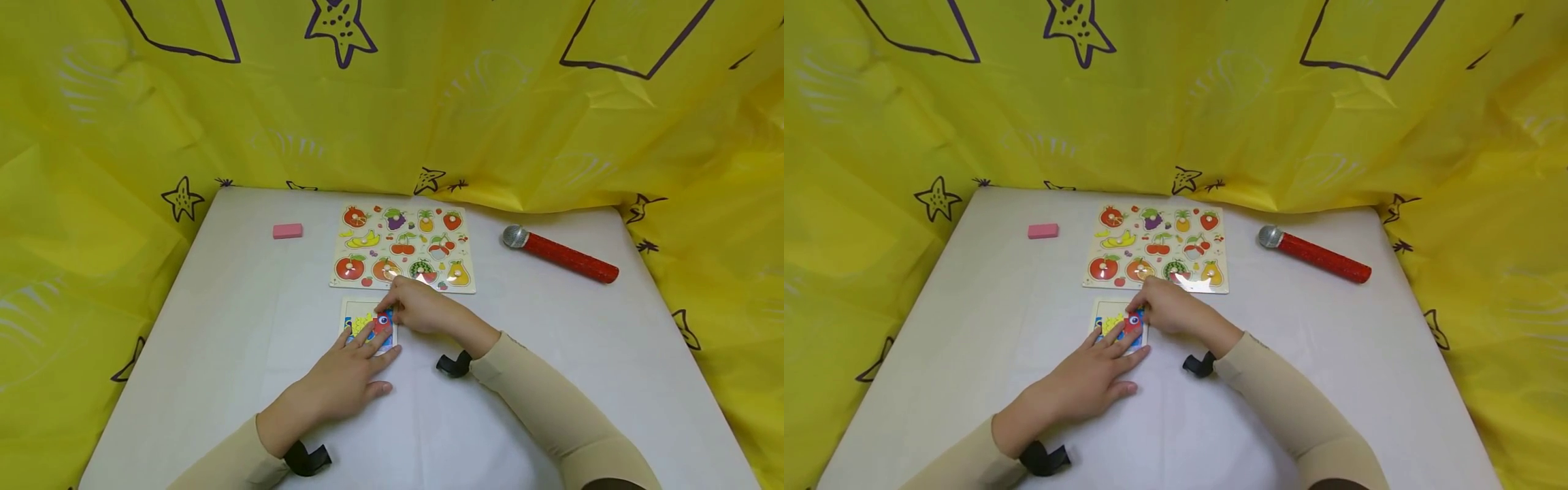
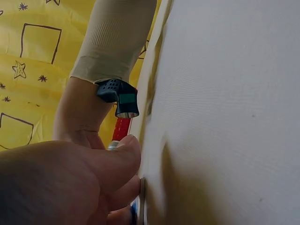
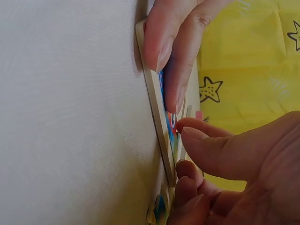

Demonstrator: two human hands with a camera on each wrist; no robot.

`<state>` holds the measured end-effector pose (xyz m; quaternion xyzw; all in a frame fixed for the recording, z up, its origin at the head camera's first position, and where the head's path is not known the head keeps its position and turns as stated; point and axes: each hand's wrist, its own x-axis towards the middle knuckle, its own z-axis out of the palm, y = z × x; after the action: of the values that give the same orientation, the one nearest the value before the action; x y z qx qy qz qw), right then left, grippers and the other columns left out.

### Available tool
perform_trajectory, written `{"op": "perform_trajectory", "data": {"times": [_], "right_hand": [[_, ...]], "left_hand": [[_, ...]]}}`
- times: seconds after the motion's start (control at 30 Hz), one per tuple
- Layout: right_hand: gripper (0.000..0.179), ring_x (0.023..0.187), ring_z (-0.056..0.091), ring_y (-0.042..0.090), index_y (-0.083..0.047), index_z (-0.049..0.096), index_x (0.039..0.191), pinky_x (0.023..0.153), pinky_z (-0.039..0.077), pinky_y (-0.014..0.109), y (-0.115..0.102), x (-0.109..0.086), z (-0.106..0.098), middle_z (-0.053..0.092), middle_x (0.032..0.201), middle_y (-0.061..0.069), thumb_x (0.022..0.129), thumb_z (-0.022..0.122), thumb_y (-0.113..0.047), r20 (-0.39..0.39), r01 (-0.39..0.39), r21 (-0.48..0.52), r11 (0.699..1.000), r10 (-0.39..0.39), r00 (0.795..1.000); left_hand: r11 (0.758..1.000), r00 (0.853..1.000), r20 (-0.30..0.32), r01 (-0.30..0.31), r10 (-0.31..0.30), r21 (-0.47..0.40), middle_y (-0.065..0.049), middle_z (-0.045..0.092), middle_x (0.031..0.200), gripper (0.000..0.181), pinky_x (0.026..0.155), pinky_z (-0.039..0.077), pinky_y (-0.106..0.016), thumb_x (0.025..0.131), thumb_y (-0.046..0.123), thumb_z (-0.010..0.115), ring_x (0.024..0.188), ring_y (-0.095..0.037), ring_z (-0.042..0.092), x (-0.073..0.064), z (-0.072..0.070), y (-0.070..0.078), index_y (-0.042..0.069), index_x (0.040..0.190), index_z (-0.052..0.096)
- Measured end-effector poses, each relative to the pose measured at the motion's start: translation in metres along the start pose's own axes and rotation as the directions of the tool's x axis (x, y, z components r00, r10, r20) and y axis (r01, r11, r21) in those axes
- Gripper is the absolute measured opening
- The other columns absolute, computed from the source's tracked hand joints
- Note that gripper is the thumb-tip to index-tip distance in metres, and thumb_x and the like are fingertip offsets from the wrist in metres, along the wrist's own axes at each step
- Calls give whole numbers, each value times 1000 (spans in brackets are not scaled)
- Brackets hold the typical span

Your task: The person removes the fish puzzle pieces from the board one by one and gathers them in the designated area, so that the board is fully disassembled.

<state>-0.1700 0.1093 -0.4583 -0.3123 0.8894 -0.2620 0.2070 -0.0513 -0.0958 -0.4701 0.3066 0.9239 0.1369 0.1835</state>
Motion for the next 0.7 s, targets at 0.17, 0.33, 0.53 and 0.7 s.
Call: {"op": "perform_trajectory", "data": {"times": [0.17,0.33,0.53,0.7], "right_hand": [[26,92,57,12,-16,85,112,83,50,28,-2,2,2,66,105,1,95,73,0,-20,9,-19,1000,-9,1000],[26,91,57,12,-17,85,105,83,50,29,-5,3,5,64,103,1,92,74,3,-50,-22,-21,1000,21,999],[27,103,65,20,-19,85,101,93,55,38,-6,2,7,65,104,0,93,73,3,-88,-22,-13,1000,21,996],[27,113,69,22,-21,85,99,102,56,43,-6,2,7,69,104,-3,97,72,2,-113,-4,-31,1000,0,994]], "left_hand": [[1000,1000,7,0,0,-10,-3,29,179,65,132,17,-69,107,56,57,169,-37,18,0,0,0,30,165,45],[1000,1000,7,2,-2,-6,-2,28,180,66,133,17,-69,107,57,58,169,-37,17,0,1,0,31,166,44],[1000,1000,4,0,0,4,-2,27,180,66,133,17,-69,107,58,56,170,-36,16,0,2,-1,31,166,43],[1000,1000,4,3,-3,6,-1,28,180,66,133,17,-69,107,59,56,170,-36,16,1,2,-1,32,166,43]]}}
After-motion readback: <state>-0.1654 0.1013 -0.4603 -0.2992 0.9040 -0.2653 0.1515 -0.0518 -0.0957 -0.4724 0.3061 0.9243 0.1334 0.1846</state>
